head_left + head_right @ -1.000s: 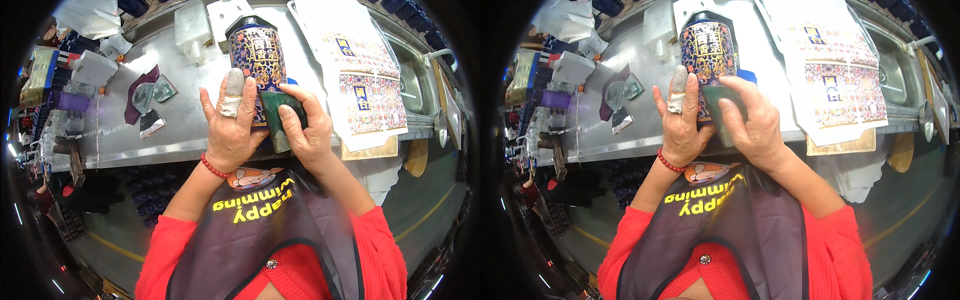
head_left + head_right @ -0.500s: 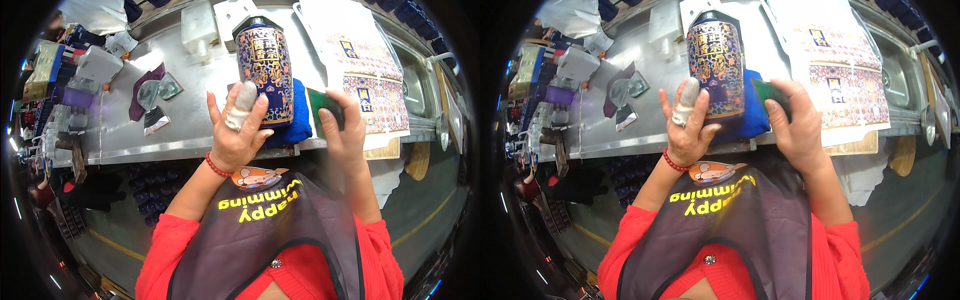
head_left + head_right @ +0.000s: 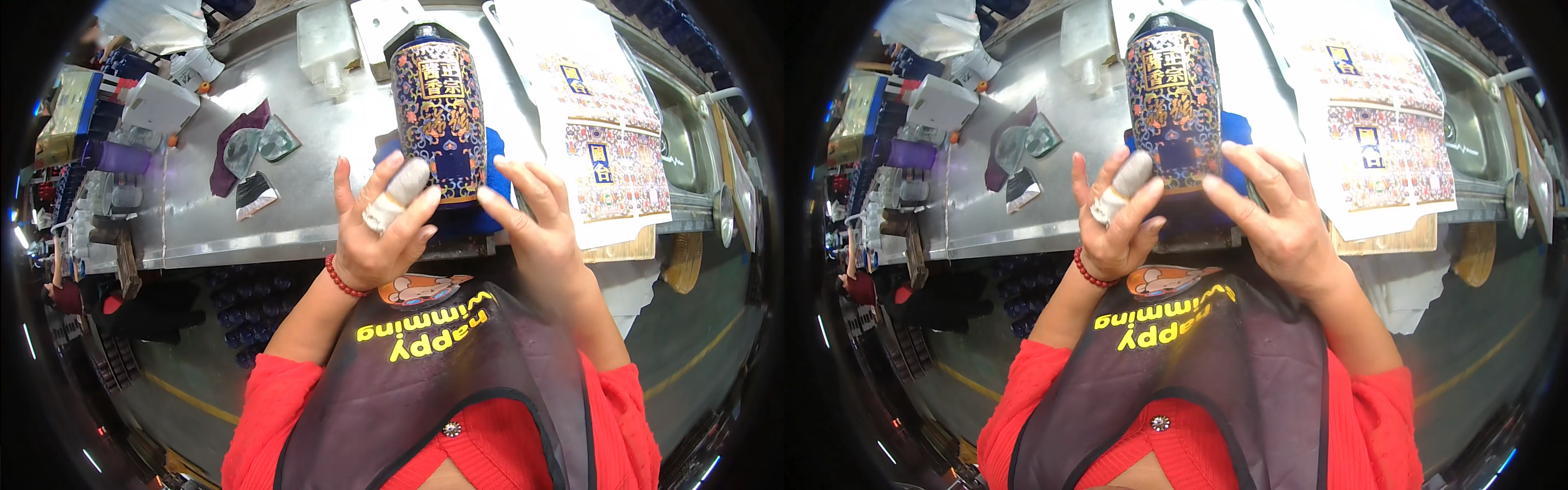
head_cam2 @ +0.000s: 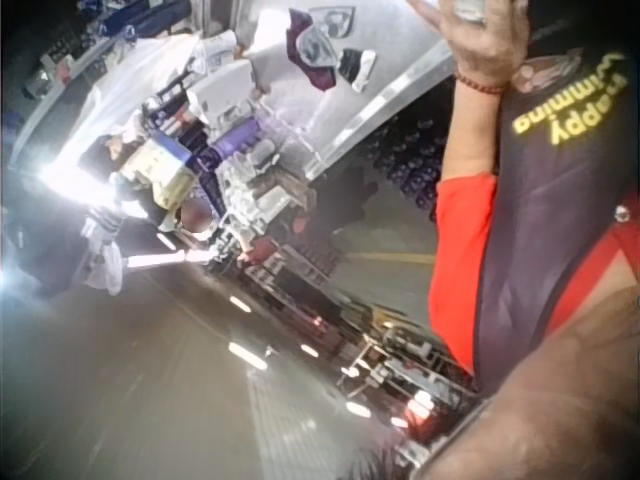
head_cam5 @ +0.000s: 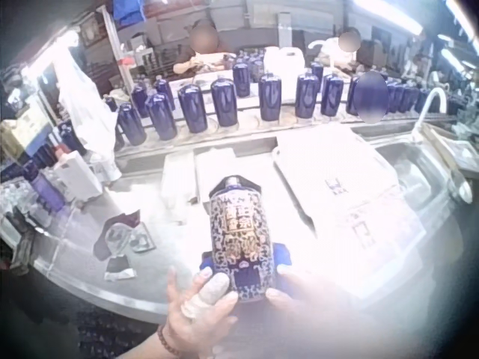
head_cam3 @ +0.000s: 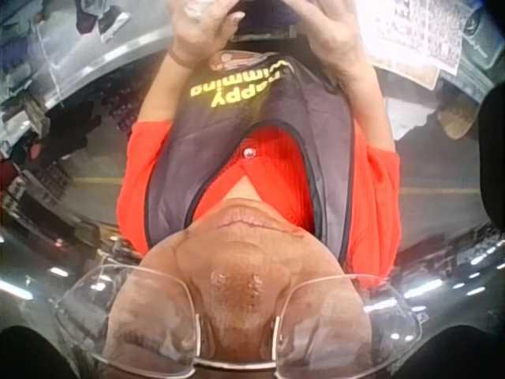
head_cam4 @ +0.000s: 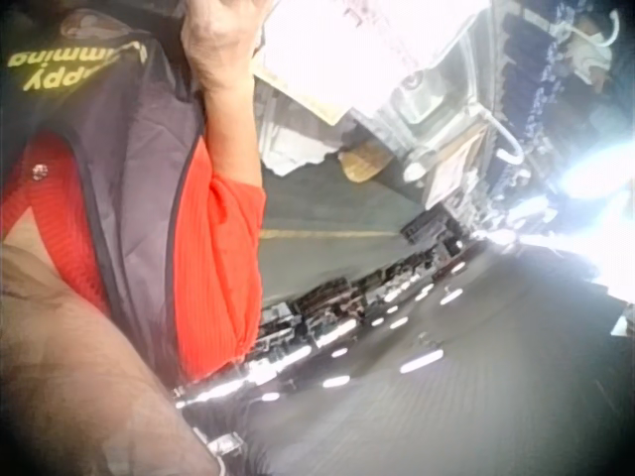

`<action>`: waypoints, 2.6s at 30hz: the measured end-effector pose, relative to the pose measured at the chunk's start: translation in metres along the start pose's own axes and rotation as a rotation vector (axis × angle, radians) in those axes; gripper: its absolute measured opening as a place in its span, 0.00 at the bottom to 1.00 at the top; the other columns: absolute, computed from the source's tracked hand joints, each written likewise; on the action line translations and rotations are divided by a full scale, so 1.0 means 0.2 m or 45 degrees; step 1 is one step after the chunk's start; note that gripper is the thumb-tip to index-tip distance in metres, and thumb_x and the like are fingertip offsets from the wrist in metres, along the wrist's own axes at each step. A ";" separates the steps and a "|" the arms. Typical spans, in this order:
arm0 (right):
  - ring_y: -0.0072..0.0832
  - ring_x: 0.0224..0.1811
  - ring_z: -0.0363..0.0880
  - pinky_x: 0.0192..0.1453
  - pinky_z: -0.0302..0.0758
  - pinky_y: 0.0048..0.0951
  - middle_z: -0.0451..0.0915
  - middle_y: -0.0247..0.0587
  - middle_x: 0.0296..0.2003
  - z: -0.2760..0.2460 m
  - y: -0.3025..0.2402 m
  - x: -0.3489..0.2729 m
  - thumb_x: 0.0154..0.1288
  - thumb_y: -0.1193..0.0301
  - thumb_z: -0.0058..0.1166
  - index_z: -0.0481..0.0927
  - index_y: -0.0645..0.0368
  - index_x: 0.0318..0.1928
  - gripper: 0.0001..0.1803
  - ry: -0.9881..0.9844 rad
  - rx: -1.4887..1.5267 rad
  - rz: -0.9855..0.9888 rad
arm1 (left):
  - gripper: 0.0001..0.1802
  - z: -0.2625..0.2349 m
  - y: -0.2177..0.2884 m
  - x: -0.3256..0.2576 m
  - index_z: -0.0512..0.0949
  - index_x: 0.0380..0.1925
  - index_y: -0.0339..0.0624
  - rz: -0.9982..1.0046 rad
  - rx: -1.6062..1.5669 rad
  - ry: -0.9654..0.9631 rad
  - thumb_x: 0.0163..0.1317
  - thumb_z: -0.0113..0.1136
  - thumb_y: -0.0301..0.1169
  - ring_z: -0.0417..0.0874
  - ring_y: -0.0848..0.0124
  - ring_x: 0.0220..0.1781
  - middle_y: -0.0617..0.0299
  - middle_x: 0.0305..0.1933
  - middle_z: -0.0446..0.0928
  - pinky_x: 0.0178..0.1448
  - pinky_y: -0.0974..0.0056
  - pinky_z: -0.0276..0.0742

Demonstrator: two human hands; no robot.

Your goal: The person applies a decorative sticker to a dark blue cylindrical bottle, smooths it with a green plastic squeegee, and trims excess edges. They rotate the bottle to align and press the sticker, then peel away the backing and continue smoothing the surface.

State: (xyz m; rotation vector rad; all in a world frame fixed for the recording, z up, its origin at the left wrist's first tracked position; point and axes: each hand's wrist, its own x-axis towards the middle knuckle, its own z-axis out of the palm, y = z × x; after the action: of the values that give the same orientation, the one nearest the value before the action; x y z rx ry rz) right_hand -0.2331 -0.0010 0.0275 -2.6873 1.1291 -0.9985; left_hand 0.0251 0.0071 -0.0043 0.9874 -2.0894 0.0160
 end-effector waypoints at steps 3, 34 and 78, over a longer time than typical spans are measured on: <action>0.50 0.64 0.74 0.67 0.74 0.46 0.74 0.50 0.66 0.05 0.00 0.00 0.56 0.80 0.64 0.80 0.56 0.64 0.32 -0.012 0.122 0.111 | 0.39 0.07 0.03 0.07 0.74 0.70 0.46 -0.136 0.060 -0.056 0.56 0.74 0.39 0.73 0.45 0.74 0.48 0.71 0.75 0.82 0.31 0.37; 0.47 0.62 0.75 0.66 0.74 0.45 0.73 0.50 0.66 0.18 0.00 -0.06 0.58 0.80 0.60 0.82 0.51 0.63 0.30 0.136 0.078 0.067 | 0.27 0.09 -0.05 0.04 0.81 0.64 0.50 0.077 0.133 -0.041 0.62 0.68 0.29 0.75 0.51 0.74 0.56 0.63 0.83 0.85 0.41 0.43; 0.52 0.59 0.77 0.62 0.76 0.47 0.76 0.54 0.60 0.21 0.03 -0.01 0.53 0.82 0.67 0.78 0.65 0.63 0.33 0.236 0.170 0.150 | 0.26 0.02 -0.04 0.07 0.81 0.63 0.55 0.214 0.083 -0.309 0.67 0.63 0.48 0.66 0.48 0.79 0.51 0.70 0.77 0.85 0.41 0.36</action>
State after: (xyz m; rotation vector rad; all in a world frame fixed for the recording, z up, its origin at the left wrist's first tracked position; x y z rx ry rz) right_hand -0.2131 -0.0118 -0.0081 -2.4356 1.1881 -1.2749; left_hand 0.0220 -0.0081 0.0006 0.8848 -2.4044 0.0525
